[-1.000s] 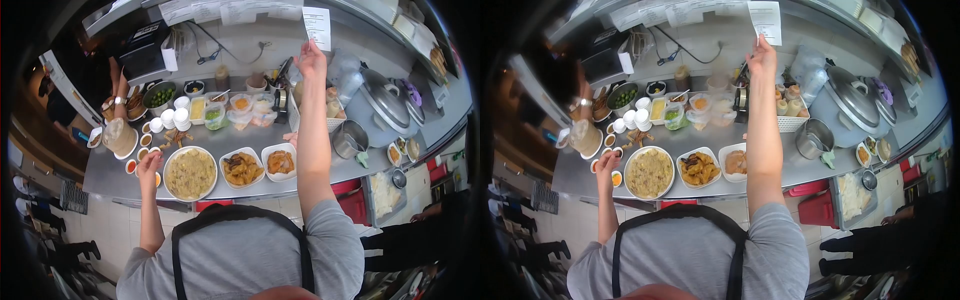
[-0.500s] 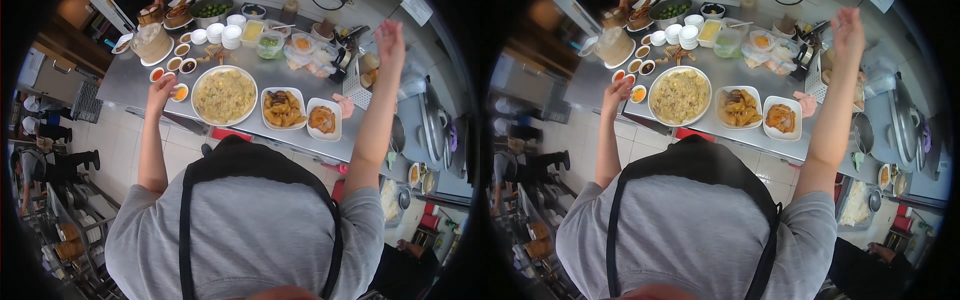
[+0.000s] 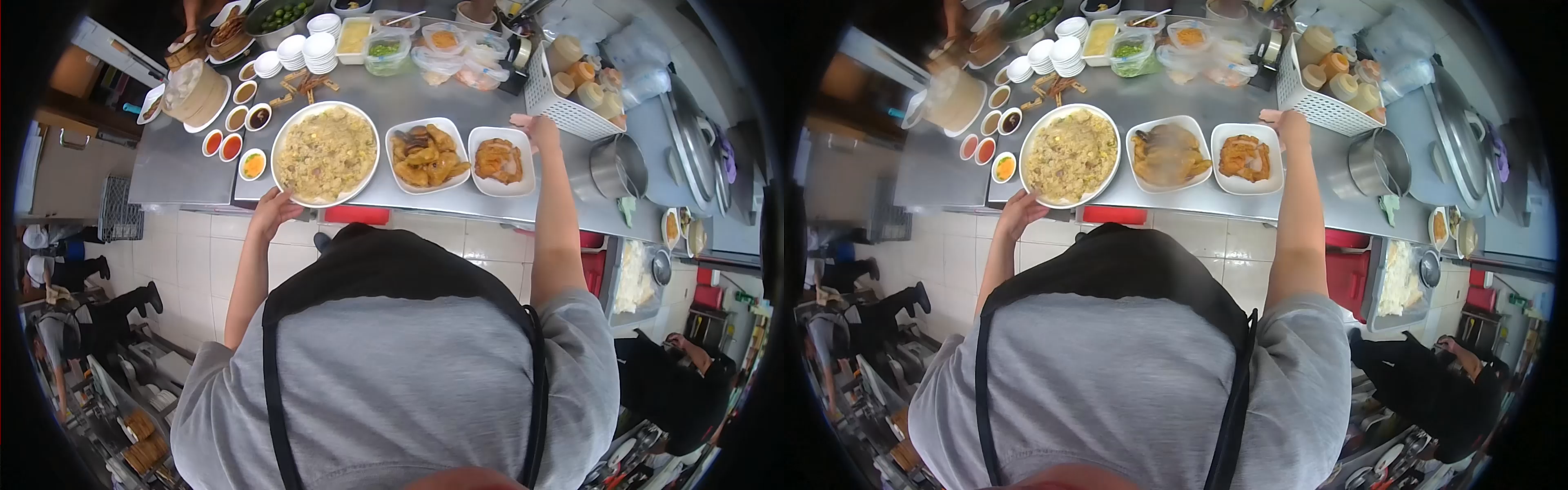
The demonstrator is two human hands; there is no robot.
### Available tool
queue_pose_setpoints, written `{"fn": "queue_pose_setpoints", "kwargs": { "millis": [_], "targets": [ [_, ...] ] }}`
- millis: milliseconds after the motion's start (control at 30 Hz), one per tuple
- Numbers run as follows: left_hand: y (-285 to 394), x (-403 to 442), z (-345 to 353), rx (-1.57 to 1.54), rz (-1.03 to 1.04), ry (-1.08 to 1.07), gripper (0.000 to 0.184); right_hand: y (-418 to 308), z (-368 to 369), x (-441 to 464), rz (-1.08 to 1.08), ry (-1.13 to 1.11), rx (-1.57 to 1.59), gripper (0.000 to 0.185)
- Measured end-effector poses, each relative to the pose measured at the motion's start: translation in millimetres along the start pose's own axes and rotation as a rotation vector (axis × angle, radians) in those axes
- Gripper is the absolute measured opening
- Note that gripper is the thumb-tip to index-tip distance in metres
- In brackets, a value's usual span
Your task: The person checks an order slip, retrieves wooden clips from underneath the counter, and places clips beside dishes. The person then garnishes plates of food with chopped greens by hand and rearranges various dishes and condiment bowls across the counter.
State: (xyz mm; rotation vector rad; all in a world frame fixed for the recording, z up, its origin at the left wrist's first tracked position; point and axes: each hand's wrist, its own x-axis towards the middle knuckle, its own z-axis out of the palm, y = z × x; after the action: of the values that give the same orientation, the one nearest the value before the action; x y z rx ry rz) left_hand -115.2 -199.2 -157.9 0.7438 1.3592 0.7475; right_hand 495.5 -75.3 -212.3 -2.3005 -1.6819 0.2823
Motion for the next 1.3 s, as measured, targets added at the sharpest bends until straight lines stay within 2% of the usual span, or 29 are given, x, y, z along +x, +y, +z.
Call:
{"fn": "queue_pose_setpoints", "kwargs": {
  "millis": [67, 133, 167, 200, 233, 267, 333, 400, 433, 500, 533, 600, 633, 667, 733, 767, 833, 867, 933, 967, 1033, 1067, 1100, 1133, 1167, 1233, 1267, 1300],
  "targets": [
    [-3.6, -0.4, 4.0, 0.001, 0.023, 0.019, 0.038, -31.9, -28.1, -1.5, -0.066, -0.006, -0.227, 0.016],
    [-6.2, -4.1, 4.8, 0.14, -0.174, -0.057, 0.04, -79.3, -55.2, -13.2, -0.241, 0.01, 0.028, 0.014],
    [-4.4, -10.5, 13.0, 0.214, -0.219, -0.085, 0.04, -100.0, -51.1, -7.0, -0.298, -0.002, 0.061, 0.014],
    [-4.4, -15.0, 21.1, 0.252, -0.209, -0.133, 0.04, -120.4, -45.2, -4.8, -0.342, -0.019, 0.187, 0.015],
    [-5.4, -17.7, 28.6, 0.288, -0.199, -0.182, 0.039, -145.3, -39.6, -4.7, -0.334, -0.054, 0.175, 0.016],
    [-7.0, -17.1, 34.0, 0.296, -0.201, -0.189, 0.039, -167.2, -33.6, -9.0, -0.479, -0.051, 0.253, 0.017],
    [-9.1, -14.2, 43.8, 0.536, -0.234, -0.319, 0.039, -197.5, -2.7, -12.9, 0.086, -0.553, 1.057, 0.017],
    [1.4, -21.2, 66.0, 0.682, -0.211, -0.395, 0.036, -216.4, -12.5, -38.8, -0.466, -0.381, 0.199, 0.019],
    [4.0, -24.4, 75.8, 0.719, -0.179, -0.429, 0.034, -205.8, -7.8, -33.3, -0.451, -0.376, 0.199, 0.019],
    [19.1, -31.1, 104.6, 0.706, -0.161, -0.55, 0.032, -169.0, 38.2, -0.9, -0.697, -0.522, 0.459, 0.019],
    [26.4, -32.5, 121.2, 0.784, -0.129, -0.611, 0.028, -109.5, 172.1, 74.5, -0.593, -0.701, 0.758, 0.019],
    [30.2, -25.7, 156.1, 0.865, -0.096, -0.684, 0.025, -97.4, 58.3, 28.8, -0.266, -1.023, 1.311, 0.017],
    [29.4, -22.3, 173.7, 0.783, -0.057, -0.759, 0.026, -96.6, -9.8, -0.3, -0.055, -1.142, 1.554, 0.016],
    [28.7, -18.6, 191.0, 0.701, -0.02, -0.833, 0.027, -75.4, -11.9, -2.4, -0.045, -1.131, 1.561, 0.016],
    [19.5, -5.9, 224.8, 0.467, -0.077, -0.951, 0.032, -27.8, -7.3, -7.2, -0.313, -0.421, 0.703, 0.013],
    [17.6, -2.9, 240.3, 0.473, -0.086, -0.968, 0.032, -1.0, -8.1, -14.0, -0.294, -0.415, 0.705, 0.013],
    [15.0, 2.4, 270.7, 0.226, -0.304, -1.03, 0.044, 46.8, -17.2, -31.1, -0.301, -0.187, 0.413, 0.014],
    [10.4, 5.3, 286.5, 0.239, -0.314, -1.044, 0.044, 66.1, -22.2, -43.1, -0.281, -0.18, 0.416, 0.014],
    [-6.5, 14.5, 315.2, -0.164, -0.519, -0.718, 0.037, 85.2, -36.8, -77.8, -0.274, -0.032, 0.372, 0.016],
    [-16.6, 21.4, 325.9, -0.148, -0.527, -0.73, 0.037, 87.1, -39.0, -97.4, -0.256, -0.022, 0.374, 0.016],
    [-34.0, 33.2, 345.6, -0.363, -0.409, -0.652, 0.032, 84.6, -45.7, -147.7, 0.148, -0.096, 0.188, 0.022],
    [-34.6, 30.6, 354.9, -0.352, -0.418, -0.667, 0.032, 83.5, -50.2, -176.1, 0.066, -0.071, 0.178, 0.022],
    [-34.2, 26.6, 363.1, -0.362, -0.351, -0.553, 0.032, 82.9, -55.7, -203.4, -0.018, -0.049, 0.166, 0.022],
    [-33.6, 25.0, 369.1, -0.373, -0.28, -0.438, 0.033, 85.8, -64.0, -227.3, 0.028, -0.277, 0.27, 0.023],
    [-33.7, 27.5, 373.1, -0.367, -0.284, -0.448, 0.033, 91.4, -74.8, -244.5, 0.071, -0.507, 0.378, 0.023],
    [-34.5, 33.4, 377.3, -0.348, -0.261, -0.51, 0.035, 96.0, -111.3, -258.3, 0.08, -0.505, 0.695, 0.026],
    [-32.3, 32.9, 379.2, -0.347, -0.259, -0.511, 0.035, 107.6, -127.6, -254.1, 0.11, -0.38, 0.831, 0.027],
    [-27.3, 32.1, 381.5, -0.339, -0.299, -0.526, 0.036, 114.9, -133.4, -247.6, 0.199, -0.042, 0.683, 0.024]
  ]
}}
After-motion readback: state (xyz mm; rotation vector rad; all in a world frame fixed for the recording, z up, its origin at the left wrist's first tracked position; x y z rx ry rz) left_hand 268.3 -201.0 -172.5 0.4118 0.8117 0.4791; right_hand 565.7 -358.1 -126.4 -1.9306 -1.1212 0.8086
